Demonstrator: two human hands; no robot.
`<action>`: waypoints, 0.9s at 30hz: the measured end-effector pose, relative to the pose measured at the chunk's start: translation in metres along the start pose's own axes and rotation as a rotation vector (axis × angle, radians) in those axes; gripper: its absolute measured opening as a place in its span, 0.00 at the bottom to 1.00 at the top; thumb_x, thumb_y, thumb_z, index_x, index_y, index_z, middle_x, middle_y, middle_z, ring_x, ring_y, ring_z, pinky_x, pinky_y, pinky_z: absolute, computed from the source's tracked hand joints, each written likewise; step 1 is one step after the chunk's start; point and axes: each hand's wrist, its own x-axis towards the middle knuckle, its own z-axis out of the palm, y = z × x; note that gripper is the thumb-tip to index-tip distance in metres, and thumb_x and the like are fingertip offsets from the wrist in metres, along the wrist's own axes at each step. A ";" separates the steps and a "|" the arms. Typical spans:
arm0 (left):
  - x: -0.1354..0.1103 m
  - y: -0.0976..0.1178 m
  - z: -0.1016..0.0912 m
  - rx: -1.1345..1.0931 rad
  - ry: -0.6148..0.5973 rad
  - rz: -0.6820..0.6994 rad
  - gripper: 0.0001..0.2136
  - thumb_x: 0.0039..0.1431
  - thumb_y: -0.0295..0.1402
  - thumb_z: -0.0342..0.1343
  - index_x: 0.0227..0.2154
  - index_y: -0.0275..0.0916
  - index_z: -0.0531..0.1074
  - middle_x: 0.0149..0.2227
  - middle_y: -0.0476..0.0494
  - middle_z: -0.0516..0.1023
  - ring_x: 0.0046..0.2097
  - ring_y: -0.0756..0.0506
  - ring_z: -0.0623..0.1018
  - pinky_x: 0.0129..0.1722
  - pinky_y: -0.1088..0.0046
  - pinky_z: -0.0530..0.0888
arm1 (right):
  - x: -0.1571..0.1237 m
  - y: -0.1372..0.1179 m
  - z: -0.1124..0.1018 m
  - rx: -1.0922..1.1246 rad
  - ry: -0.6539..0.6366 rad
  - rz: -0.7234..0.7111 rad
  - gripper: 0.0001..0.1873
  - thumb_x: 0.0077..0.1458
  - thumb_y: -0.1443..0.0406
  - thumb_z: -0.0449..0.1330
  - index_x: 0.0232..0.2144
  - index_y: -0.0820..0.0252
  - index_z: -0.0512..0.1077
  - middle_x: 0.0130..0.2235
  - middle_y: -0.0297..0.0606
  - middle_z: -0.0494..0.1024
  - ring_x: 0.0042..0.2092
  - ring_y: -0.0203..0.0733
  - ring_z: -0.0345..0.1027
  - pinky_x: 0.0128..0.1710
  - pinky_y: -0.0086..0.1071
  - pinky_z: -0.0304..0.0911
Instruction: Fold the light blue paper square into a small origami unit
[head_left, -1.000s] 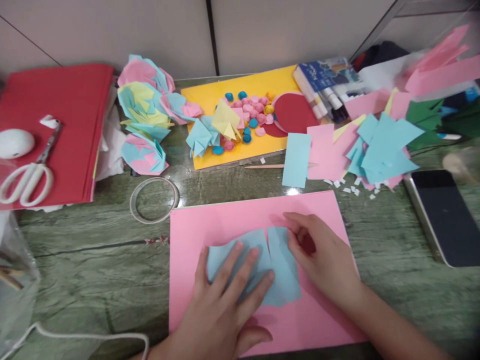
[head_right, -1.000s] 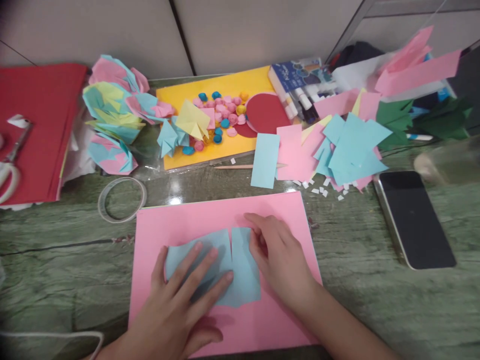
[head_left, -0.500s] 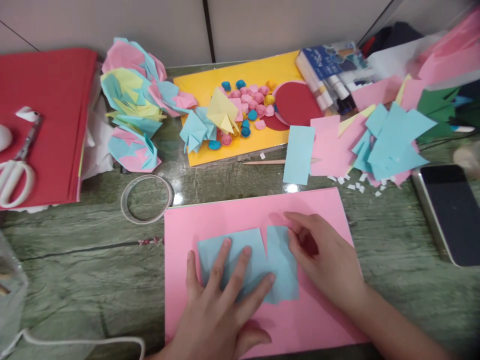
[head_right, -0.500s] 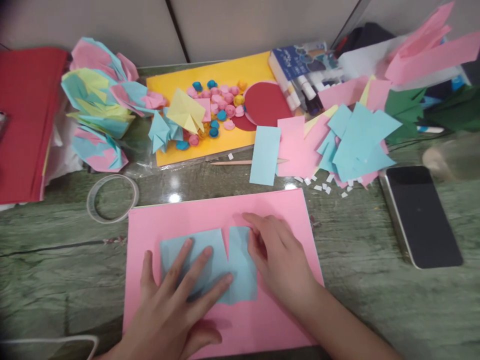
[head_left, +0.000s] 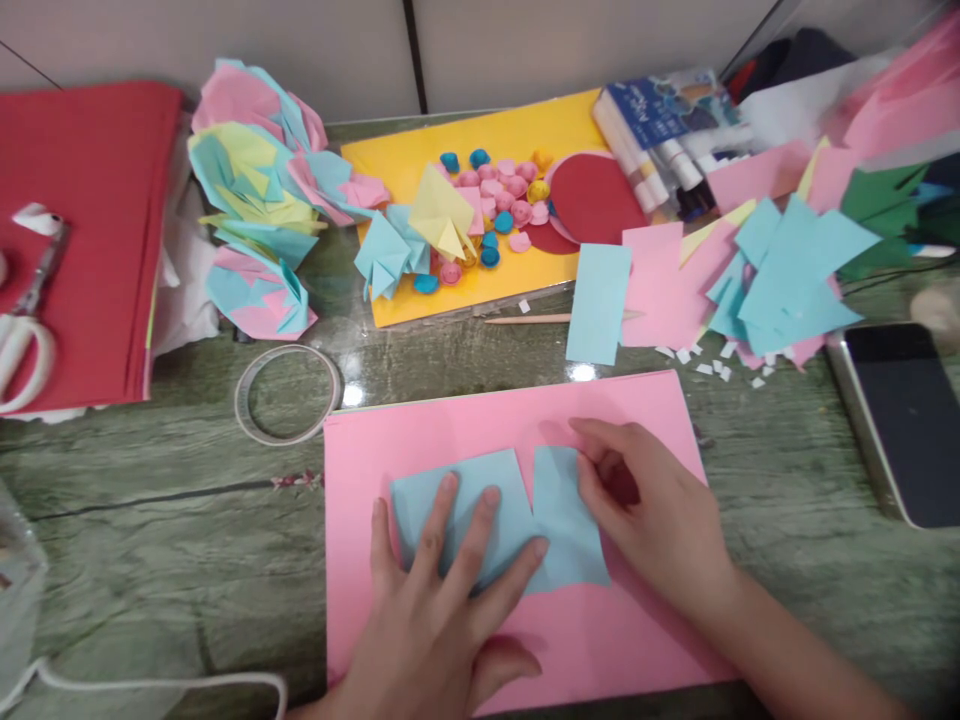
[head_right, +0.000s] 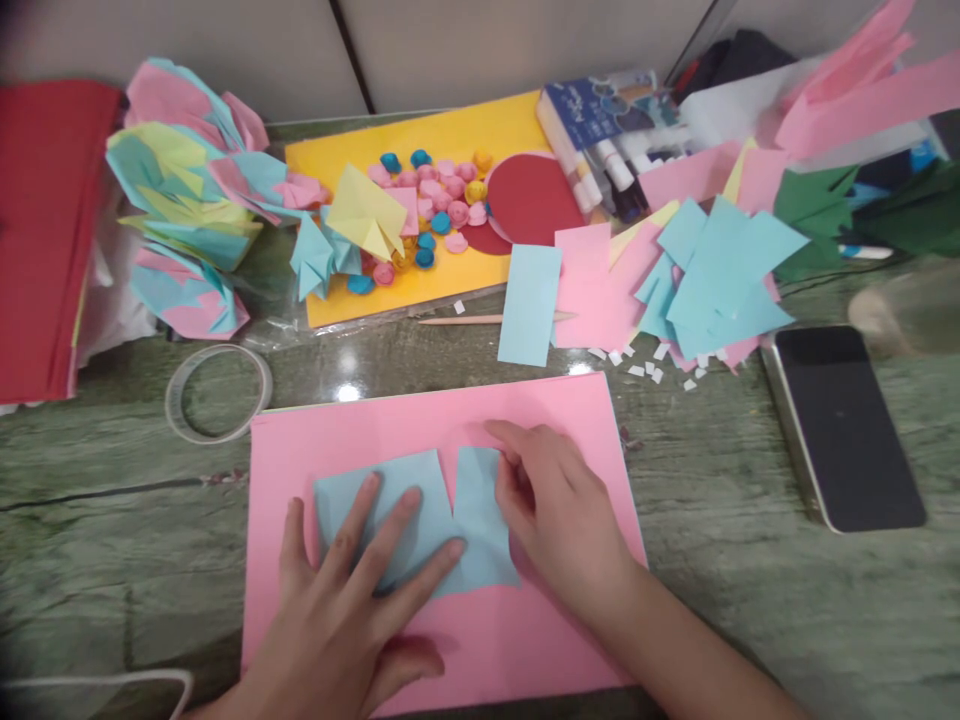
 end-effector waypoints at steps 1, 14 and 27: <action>0.000 0.000 0.000 -0.001 0.003 -0.013 0.31 0.47 0.58 0.39 0.55 0.59 0.47 0.58 0.43 0.54 0.58 0.29 0.51 0.47 0.35 0.38 | 0.000 0.000 0.000 -0.001 0.006 0.003 0.14 0.51 0.69 0.52 0.42 0.55 0.63 0.28 0.32 0.69 0.29 0.35 0.65 0.25 0.28 0.59; 0.001 -0.002 0.002 -0.008 0.011 -0.010 0.31 0.49 0.56 0.39 0.56 0.55 0.45 0.58 0.38 0.54 0.58 0.35 0.54 0.51 0.41 0.37 | -0.001 0.001 -0.002 0.084 -0.003 0.063 0.13 0.53 0.67 0.50 0.43 0.54 0.62 0.33 0.34 0.71 0.32 0.36 0.66 0.29 0.29 0.61; 0.003 -0.011 0.006 0.026 -0.002 0.118 0.35 0.50 0.55 0.38 0.56 0.35 0.51 0.60 0.39 0.48 0.59 0.36 0.50 0.56 0.56 0.48 | 0.001 0.001 -0.001 0.017 0.020 -0.007 0.13 0.55 0.69 0.49 0.44 0.55 0.62 0.33 0.35 0.70 0.33 0.37 0.66 0.30 0.30 0.62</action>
